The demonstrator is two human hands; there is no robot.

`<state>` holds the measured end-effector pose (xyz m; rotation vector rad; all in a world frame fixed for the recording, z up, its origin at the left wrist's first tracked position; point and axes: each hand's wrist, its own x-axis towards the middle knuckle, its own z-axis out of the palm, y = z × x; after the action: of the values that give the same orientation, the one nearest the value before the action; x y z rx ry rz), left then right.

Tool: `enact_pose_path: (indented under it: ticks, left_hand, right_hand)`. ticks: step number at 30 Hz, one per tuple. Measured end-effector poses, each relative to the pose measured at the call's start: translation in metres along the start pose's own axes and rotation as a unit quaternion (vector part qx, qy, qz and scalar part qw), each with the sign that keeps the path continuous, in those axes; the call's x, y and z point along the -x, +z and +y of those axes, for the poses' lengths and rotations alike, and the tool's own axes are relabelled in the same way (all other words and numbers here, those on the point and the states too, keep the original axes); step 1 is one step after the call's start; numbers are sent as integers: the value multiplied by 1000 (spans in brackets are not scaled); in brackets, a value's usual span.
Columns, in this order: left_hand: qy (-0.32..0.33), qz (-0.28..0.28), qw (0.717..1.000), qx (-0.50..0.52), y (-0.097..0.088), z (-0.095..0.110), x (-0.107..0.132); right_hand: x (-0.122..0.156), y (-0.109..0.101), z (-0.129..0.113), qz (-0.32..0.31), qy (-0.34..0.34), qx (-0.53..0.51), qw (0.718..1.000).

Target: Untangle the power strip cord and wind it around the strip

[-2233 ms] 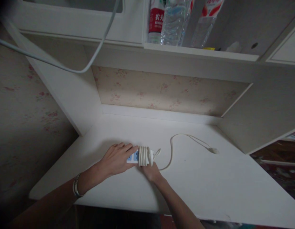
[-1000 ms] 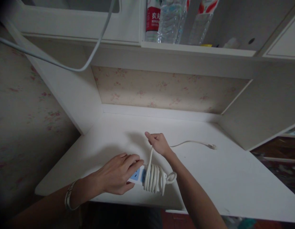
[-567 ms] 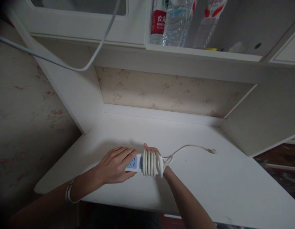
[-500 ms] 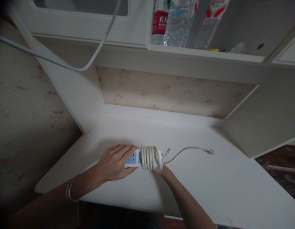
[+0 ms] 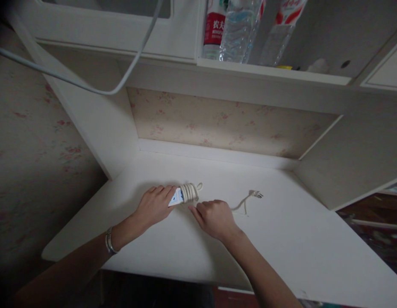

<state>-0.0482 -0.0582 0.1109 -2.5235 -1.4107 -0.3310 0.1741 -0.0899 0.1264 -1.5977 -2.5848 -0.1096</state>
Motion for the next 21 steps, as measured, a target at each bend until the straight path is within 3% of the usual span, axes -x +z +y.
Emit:
enact_pose_path:
  ticks: [6, 10, 17, 21]
  left_hand:
    - [96, -49, 994, 27, -10, 19, 11]
    - [166, -61, 983, 49, -27, 31, 23]
    - [263, -38, 961, 77, -58, 34, 31]
    - [242, 10, 965, 105, -66, 29, 30]
  right_hand:
    - [-26, -23, 7, 49, -65, 5, 997]
    - [-39, -28, 6, 54, -66, -83, 993]
    - [-43, -13, 15, 46, 29, -318, 947]
    - [-29, 0, 13, 54, 56, -303, 950]
